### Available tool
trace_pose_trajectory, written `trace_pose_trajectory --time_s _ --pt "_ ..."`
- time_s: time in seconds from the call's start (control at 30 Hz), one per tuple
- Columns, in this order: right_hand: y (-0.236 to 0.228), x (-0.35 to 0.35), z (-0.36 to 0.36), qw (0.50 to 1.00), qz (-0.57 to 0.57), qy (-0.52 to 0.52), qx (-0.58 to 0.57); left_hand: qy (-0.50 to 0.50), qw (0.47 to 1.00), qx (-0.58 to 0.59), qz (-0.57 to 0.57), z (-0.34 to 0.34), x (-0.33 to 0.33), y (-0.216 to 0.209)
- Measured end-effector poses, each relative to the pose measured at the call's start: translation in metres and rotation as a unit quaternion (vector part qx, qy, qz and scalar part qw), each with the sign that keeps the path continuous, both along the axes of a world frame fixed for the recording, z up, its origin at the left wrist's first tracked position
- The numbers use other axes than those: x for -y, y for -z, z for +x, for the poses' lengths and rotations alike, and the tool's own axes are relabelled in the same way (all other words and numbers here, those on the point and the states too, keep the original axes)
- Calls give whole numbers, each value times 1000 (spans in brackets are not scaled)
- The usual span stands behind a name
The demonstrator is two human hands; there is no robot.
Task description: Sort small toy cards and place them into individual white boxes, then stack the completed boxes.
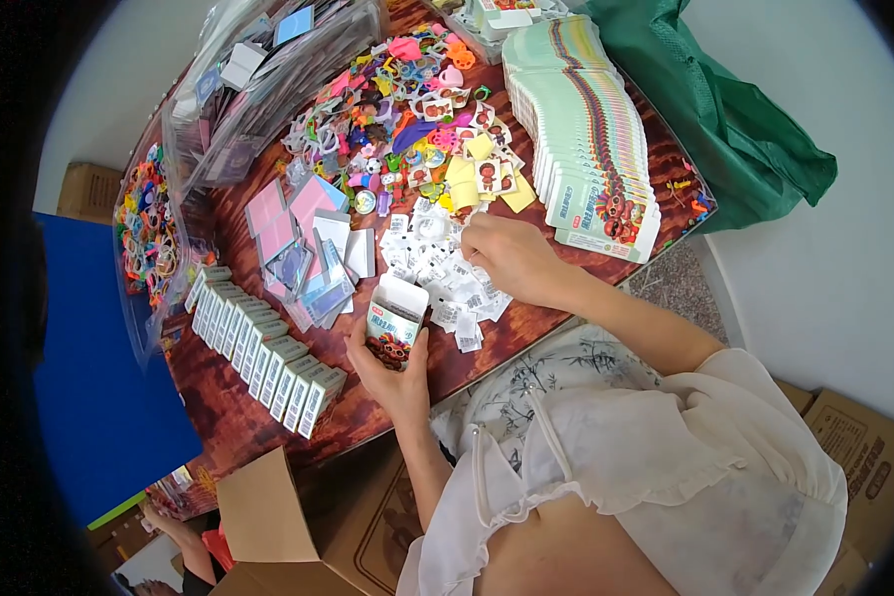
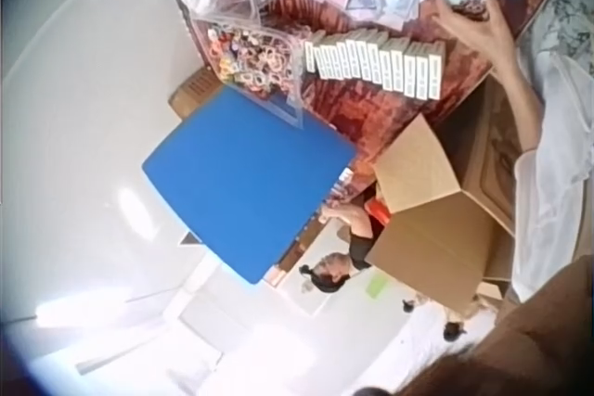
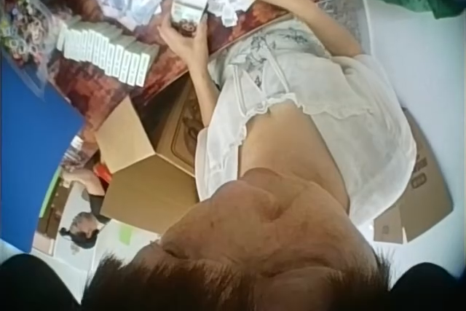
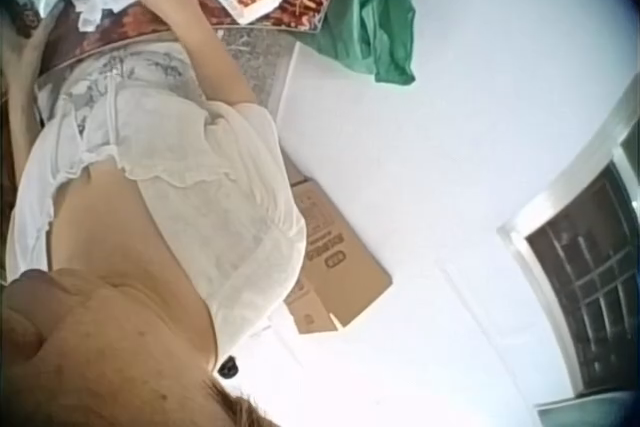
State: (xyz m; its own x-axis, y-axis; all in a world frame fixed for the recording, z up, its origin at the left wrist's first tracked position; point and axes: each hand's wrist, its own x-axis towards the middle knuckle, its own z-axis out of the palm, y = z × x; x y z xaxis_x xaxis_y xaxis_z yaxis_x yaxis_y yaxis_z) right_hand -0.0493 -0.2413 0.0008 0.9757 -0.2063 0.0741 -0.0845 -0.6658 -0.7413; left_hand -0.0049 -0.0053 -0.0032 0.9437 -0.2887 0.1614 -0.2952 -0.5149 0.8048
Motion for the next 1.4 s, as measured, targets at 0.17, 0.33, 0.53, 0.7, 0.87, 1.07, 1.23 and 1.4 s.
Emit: trace_pose_trajectory --time_s 0.17,0.33,0.53,0.7,0.87,1.07,1.23,1.4 --pt "-13 4 16 994 107 26 15 -1 1000 20 8 -1 -1 1" --pt "-16 6 37 999 34 20 21 0 1000 19 9 -1 -1 1" --pt "-18 9 23 1000 -18 -18 4 3 1000 16 8 0 -2 4" --pt "-25 -1 15 993 45 -83 -67 -27 993 -52 -107 -2 -4 9" --pt "-24 -20 14 991 40 -104 -76 -26 995 -36 -85 -1 -4 10" --pt "-9 -38 14 993 -24 -112 -28 -67 977 -81 -187 -1 -3 9" --pt "-4 -38 21 990 -63 -125 -6 -59 978 -84 -182 -1 -6 10" --pt "-3 -33 19 995 10 -96 23 -59 976 -85 -190 -1 -6 11"
